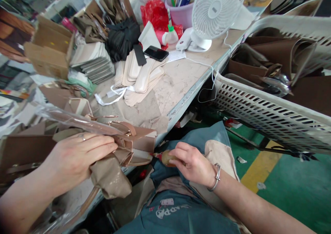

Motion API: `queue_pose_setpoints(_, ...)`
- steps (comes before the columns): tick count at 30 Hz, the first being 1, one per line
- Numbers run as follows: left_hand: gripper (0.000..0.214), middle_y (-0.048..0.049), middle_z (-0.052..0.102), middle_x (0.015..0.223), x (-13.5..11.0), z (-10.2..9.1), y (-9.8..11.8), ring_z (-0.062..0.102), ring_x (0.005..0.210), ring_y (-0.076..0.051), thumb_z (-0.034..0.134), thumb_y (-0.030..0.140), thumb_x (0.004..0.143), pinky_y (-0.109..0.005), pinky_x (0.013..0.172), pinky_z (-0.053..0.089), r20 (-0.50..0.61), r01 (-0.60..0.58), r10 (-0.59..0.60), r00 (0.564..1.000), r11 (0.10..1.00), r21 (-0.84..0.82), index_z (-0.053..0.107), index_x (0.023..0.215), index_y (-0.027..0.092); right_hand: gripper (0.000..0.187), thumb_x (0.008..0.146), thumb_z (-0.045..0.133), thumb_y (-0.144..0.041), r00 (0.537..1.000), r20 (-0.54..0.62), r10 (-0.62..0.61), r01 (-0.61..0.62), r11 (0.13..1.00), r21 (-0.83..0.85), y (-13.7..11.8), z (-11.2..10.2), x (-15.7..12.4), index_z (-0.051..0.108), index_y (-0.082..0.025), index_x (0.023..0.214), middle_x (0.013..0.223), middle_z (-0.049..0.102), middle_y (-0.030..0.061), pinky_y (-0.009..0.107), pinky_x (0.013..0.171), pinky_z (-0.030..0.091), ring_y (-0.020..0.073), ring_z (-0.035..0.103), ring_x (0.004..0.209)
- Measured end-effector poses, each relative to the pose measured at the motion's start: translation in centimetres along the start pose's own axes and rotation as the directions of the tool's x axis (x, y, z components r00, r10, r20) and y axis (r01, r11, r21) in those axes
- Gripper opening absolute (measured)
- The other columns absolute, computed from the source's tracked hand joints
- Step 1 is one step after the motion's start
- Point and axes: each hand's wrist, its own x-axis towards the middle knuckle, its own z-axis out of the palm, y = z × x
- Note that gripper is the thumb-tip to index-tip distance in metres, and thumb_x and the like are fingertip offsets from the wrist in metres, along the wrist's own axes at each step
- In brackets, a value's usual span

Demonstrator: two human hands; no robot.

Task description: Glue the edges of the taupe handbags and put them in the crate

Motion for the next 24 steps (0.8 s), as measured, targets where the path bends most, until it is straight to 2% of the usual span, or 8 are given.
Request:
queue_pose_setpoints(3, 0.038, -0.0040, 0.069, 0.100, 0.3, 0.1, -0.4, 0.061, 0.090, -0.023, 0.040, -0.005, 0.077, -0.038, 0.073, 0.050, -0.027, -0.018, 0.018, 0.999, 1.000, -0.012, 0.061, 0.098, 0.018, 0.012, 0.091, 0.054, -0.015, 0.996, -0.092, 0.007, -0.010, 0.999, -0.034, 0.7, 0.2, 0.4, 0.059, -0.017, 0.101, 0.083, 0.055, 0.0052, 0.026, 0.061, 0.043, 0.0153, 0.052, 0.072)
queue_pose_setpoints(6, 0.040, -0.0034, 0.069, 0.100, 0.4, 0.1, -0.6, 0.061, 0.090, -0.022, 0.039, -0.006, 0.075, -0.037, 0.074, 0.050, -0.044, -0.035, 0.034, 0.998, 0.999, -0.021, 0.061, 0.098, 0.019, 0.011, 0.091, 0.055, -0.016, 0.986, -0.151, 0.065, -0.068, 0.998, -0.018, 1.2, 0.2, 0.6, 0.060, -0.017, 0.100, 0.082, 0.055, 0.0048, 0.026, 0.061, 0.043, 0.0154, 0.053, 0.072)
queue_pose_setpoints(9, 0.041, -0.0030, 0.070, 0.102, 0.5, 0.2, -0.8, 0.062, 0.093, -0.022, 0.039, -0.004, 0.076, -0.038, 0.077, 0.050, -0.033, -0.013, 0.012, 0.999, 0.999, -0.031, 0.061, 0.100, 0.020, 0.008, 0.090, 0.056, -0.018, 0.985, -0.128, 0.116, -0.107, 0.991, 0.074, 1.2, 0.1, 0.3, 0.061, -0.017, 0.097, 0.080, 0.056, 0.0038, 0.027, 0.063, 0.044, 0.0155, 0.054, 0.073)
queue_pose_setpoints(12, 0.039, -0.0024, 0.070, 0.103, 0.8, 0.2, -0.9, 0.062, 0.095, -0.021, 0.039, -0.002, 0.077, -0.038, 0.080, 0.050, -0.044, -0.004, 0.002, 0.999, 0.999, -0.045, 0.062, 0.101, 0.020, 0.006, 0.090, 0.057, -0.020, 0.990, -0.034, 0.134, -0.125, 0.973, 0.195, 0.7, 0.0, -0.1, 0.062, -0.017, 0.093, 0.079, 0.058, 0.0036, 0.027, 0.065, 0.045, 0.0154, 0.056, 0.073)
queue_pose_setpoints(15, 0.038, -0.0020, 0.070, 0.101, 1.3, 0.2, -1.1, 0.062, 0.093, -0.020, 0.039, -0.002, 0.078, -0.036, 0.081, 0.050, -0.064, -0.024, 0.021, 0.998, 0.998, -0.050, 0.063, 0.099, 0.020, 0.008, 0.091, 0.056, -0.020, 0.992, 0.023, 0.121, -0.123, 0.971, 0.207, 0.5, 0.1, -0.3, 0.062, -0.017, 0.093, 0.079, 0.058, 0.0041, 0.027, 0.065, 0.045, 0.0157, 0.056, 0.073)
queue_pose_setpoints(18, 0.035, -0.0022, 0.071, 0.100, 1.8, 0.1, -1.4, 0.063, 0.092, -0.021, 0.041, 0.000, 0.079, -0.036, 0.078, 0.050, -0.072, -0.026, 0.024, 0.997, 0.999, -0.034, 0.064, 0.097, 0.019, 0.010, 0.091, 0.055, -0.019, 0.994, -0.059, 0.096, -0.089, 0.990, 0.111, 1.2, 0.2, 0.2, 0.062, -0.017, 0.097, 0.082, 0.057, 0.0049, 0.027, 0.064, 0.045, 0.0159, 0.055, 0.073)
queue_pose_setpoints(22, 0.035, -0.0030, 0.071, 0.099, 2.2, 0.1, -2.0, 0.063, 0.090, -0.020, 0.040, -0.001, 0.079, -0.035, 0.077, 0.050, -0.095, -0.038, 0.036, 0.995, 0.999, -0.026, 0.065, 0.094, 0.019, 0.009, 0.090, 0.056, -0.017, 0.973, -0.215, 0.082, -0.078, 0.997, 0.030, 2.3, 0.2, 0.8, 0.060, -0.018, 0.098, 0.083, 0.057, 0.0051, 0.028, 0.064, 0.045, 0.0163, 0.055, 0.075)
queue_pose_setpoints(24, 0.036, -0.0034, 0.071, 0.099, 2.4, 0.2, -2.2, 0.063, 0.091, -0.020, 0.040, -0.001, 0.078, -0.035, 0.078, 0.050, -0.101, -0.041, 0.039, 0.994, 0.999, -0.024, 0.065, 0.094, 0.018, 0.008, 0.089, 0.057, -0.018, 0.973, -0.218, 0.078, -0.071, 0.997, 0.040, 2.5, 0.1, 0.8, 0.060, -0.019, 0.096, 0.082, 0.057, 0.0050, 0.028, 0.063, 0.045, 0.0164, 0.055, 0.074)
